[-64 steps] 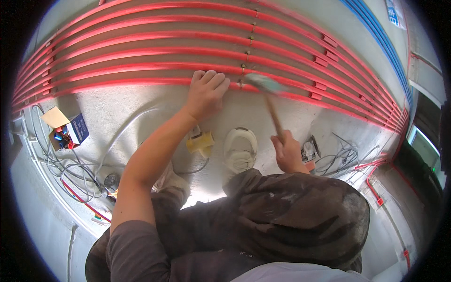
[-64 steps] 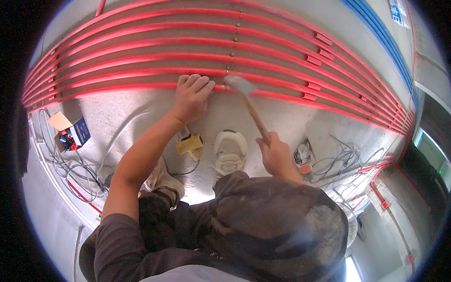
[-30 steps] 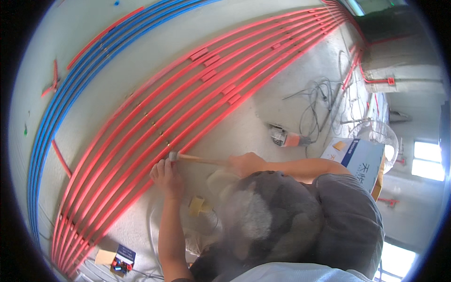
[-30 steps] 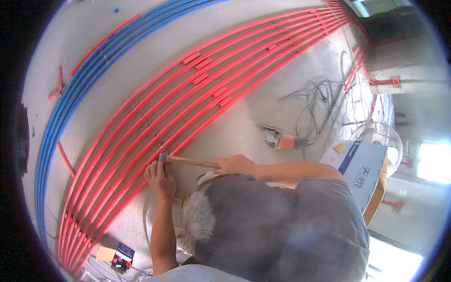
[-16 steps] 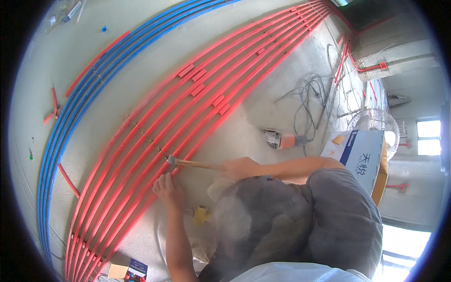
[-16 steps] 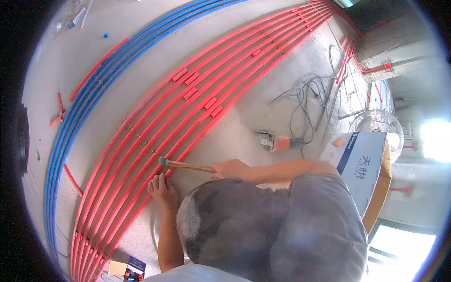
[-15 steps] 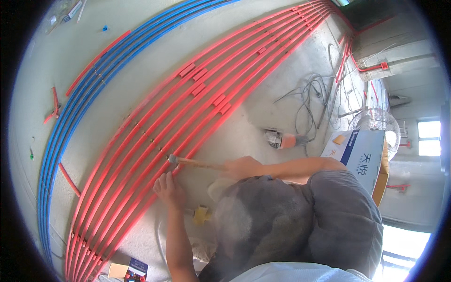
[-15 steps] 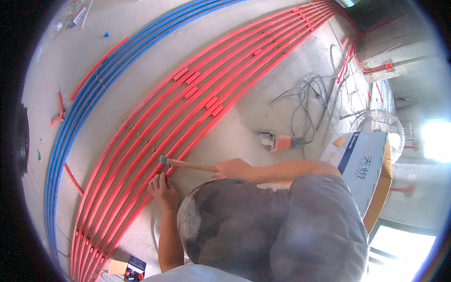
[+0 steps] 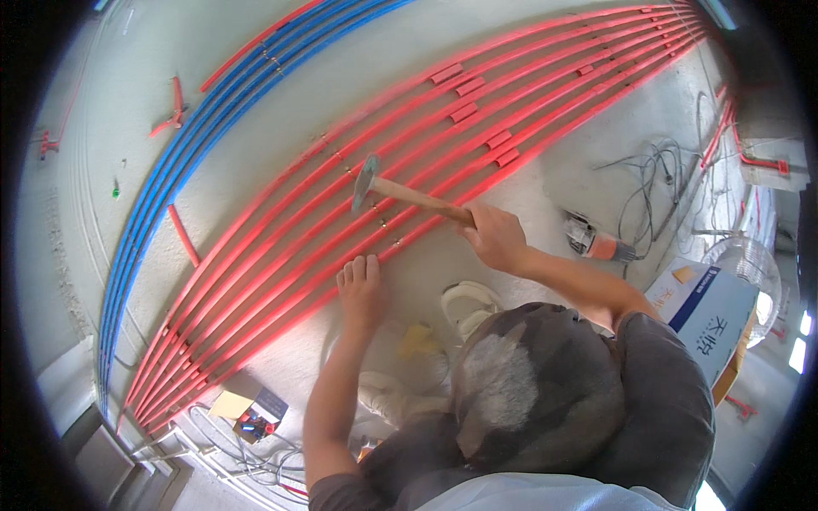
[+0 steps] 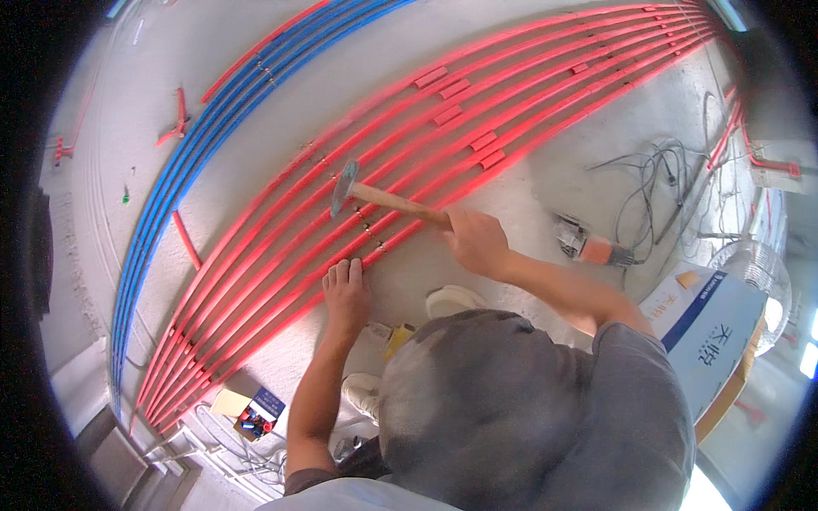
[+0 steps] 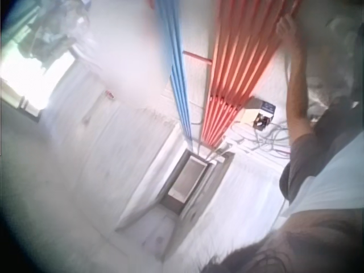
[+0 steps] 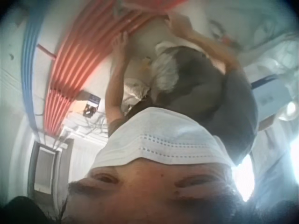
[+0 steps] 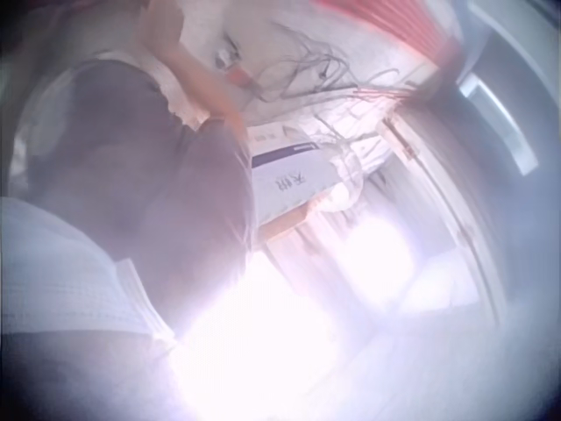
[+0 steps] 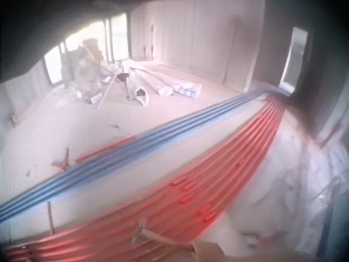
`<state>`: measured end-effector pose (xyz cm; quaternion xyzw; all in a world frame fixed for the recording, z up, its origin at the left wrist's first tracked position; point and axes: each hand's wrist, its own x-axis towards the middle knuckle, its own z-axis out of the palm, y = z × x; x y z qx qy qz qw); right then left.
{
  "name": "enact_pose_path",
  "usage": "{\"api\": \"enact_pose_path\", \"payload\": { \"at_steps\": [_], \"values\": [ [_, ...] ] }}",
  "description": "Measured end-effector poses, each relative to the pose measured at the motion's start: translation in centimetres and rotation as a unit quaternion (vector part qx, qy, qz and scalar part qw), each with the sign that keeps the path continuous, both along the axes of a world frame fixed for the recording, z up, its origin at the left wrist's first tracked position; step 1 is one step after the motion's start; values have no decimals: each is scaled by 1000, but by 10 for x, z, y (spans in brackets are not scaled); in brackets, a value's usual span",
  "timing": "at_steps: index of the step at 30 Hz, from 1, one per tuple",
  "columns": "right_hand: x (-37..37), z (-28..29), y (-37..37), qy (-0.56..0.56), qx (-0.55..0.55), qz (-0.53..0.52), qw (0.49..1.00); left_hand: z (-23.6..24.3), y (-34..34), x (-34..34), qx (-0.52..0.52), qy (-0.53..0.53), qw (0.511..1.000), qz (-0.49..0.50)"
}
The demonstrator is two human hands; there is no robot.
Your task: The person secures red and blue plastic pipes to the floor using a hammer and plastic clips. They repeatedly place clips over the pipes and tap them into position, then walk along the rows to continue fastening additional sections.
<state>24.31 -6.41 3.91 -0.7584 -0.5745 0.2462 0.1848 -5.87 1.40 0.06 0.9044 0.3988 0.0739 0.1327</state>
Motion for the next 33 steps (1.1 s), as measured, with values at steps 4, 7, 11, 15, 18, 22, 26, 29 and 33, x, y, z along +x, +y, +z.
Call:
{"api": "enact_pose_path", "payload": {
  "at_steps": [4, 7, 11, 15, 18, 22, 26, 29, 33],
  "values": [
    [-23, -17, 51, 11, 47, 21, 999, 63, 18, -94, -64, 147, 978, -132],
    [3, -43, 67, -29, 182, 35, 982, 149, 20, -159, -197, 327, 903, -195],
    [93, -56, 137, -280, 111, -85, 950, 211, 9, -231, -247, 429, 863, -105],
    [52, -40, 164, -299, -45, -132, 944, 187, -33, -275, -230, 314, 916, 100],
    [79, -79, 157, -264, 11, -94, 960, 130, -59, -280, -158, 228, 936, 215],
    [81, -68, 157, -273, -7, -19, 962, 95, -80, -298, -71, 274, 922, 263],
    [181, -96, 153, -292, 292, 179, 893, -13, -69, -401, -65, 293, 909, 288],
    [223, -100, 108, -405, 303, 84, 859, -60, -110, -429, 87, 102, 957, 259],
    [165, -44, 102, -148, 38, -161, 975, 49, -105, -373, -31, 220, 909, 352]
  ]
}}
